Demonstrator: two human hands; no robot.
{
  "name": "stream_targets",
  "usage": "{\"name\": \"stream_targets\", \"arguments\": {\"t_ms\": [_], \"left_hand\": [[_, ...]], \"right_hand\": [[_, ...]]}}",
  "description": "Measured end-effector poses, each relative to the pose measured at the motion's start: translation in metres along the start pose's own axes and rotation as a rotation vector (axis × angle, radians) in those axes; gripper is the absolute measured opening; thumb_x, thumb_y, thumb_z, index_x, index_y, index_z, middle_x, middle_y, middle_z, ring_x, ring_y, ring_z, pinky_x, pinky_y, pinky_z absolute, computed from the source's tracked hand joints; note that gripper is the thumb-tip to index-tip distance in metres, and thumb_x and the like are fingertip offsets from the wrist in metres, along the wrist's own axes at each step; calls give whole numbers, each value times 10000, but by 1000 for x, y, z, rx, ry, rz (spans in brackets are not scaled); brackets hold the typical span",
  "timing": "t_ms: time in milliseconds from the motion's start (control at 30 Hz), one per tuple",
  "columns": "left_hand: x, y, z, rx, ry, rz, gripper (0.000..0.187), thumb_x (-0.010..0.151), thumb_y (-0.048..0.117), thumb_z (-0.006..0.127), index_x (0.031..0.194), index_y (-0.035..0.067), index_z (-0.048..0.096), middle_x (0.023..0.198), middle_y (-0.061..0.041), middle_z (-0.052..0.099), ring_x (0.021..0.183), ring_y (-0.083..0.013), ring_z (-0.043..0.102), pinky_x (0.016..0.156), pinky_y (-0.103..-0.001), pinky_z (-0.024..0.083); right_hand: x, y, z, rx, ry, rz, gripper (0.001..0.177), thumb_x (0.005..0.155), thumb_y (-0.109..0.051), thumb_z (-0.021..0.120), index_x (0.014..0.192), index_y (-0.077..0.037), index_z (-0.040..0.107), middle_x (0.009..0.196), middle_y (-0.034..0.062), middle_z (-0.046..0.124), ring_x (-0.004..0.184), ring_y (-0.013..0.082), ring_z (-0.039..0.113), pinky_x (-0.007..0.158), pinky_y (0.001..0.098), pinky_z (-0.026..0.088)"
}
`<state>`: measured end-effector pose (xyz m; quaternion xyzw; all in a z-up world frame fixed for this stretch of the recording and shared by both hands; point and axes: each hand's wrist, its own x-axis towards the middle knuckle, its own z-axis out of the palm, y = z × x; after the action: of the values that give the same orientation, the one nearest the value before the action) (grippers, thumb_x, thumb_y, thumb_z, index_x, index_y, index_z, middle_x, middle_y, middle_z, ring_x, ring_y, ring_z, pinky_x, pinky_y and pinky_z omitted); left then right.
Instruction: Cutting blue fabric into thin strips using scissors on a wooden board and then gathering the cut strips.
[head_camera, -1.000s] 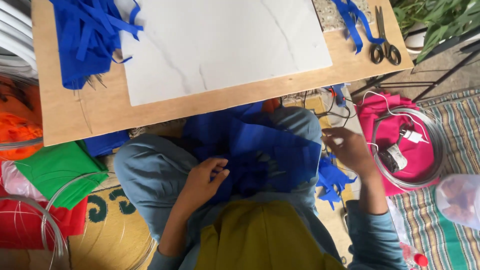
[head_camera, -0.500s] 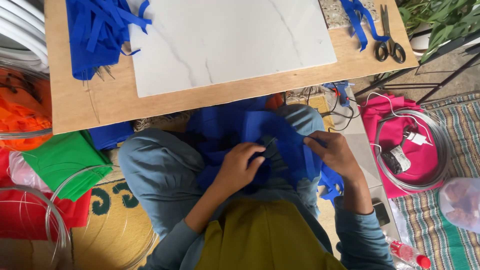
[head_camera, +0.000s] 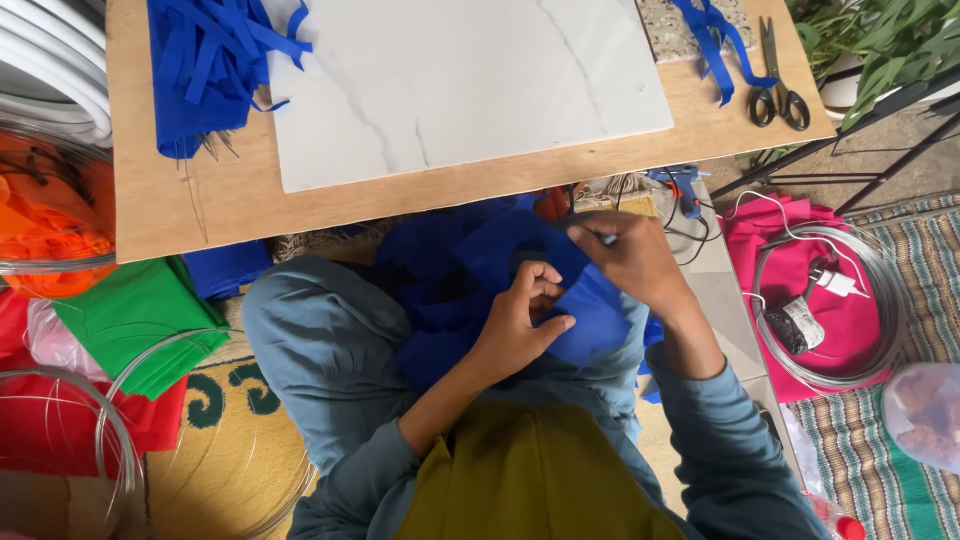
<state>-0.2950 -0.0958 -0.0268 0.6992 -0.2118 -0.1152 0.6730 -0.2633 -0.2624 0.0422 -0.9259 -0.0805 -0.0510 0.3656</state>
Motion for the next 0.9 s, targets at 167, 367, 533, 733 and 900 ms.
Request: {"name": "stream_targets", "arguments": {"t_ms": [167,367,533,733,900], "left_hand": [[2,-27,4,-357,-2,-136,129,788,-24,563,896,13,623,869,-159,635,864,-223,612,730,-312,500],[19,-1,-2,-414,110,-74,392,764,-60,546,1132,63,602,971,-62,520,757,-70,489,644,-236,483],[31,6,3,-260,161,41,523,768,-89,526,1265,67,482,1018,-59,472,646,-24,408,557,-187,468],[30,-3,27,-500,173,-117,610,749,-81,524,1324,85,408,902,-38,468,600,-21,469,517,-144,453],[44,-49,4,-528,298,-214,544,754,-15,553,1284,51,448,940,26,422,662,20,497,551,-129,477]], "right_hand": [[7,-19,-6,52,82,-121,236,819,-181,667,977,-5,655,804,179,635,728,326,630,586,367,530],[-21,-12,-20,78,196,-191,188,834,-68,607,1010,-14,646,915,158,632,815,327,623,626,352,527],[-43,1,-10,-127,240,-455,421,701,1,607,1116,-65,605,1141,190,512,1062,376,483,834,443,425],[-58,20,13,-391,401,-657,257,721,-29,627,929,-171,678,1116,86,559,1026,288,513,825,385,410],[-83,22,13,-349,352,-717,163,776,-48,574,802,-169,680,1021,62,620,955,275,556,780,379,421]]}}
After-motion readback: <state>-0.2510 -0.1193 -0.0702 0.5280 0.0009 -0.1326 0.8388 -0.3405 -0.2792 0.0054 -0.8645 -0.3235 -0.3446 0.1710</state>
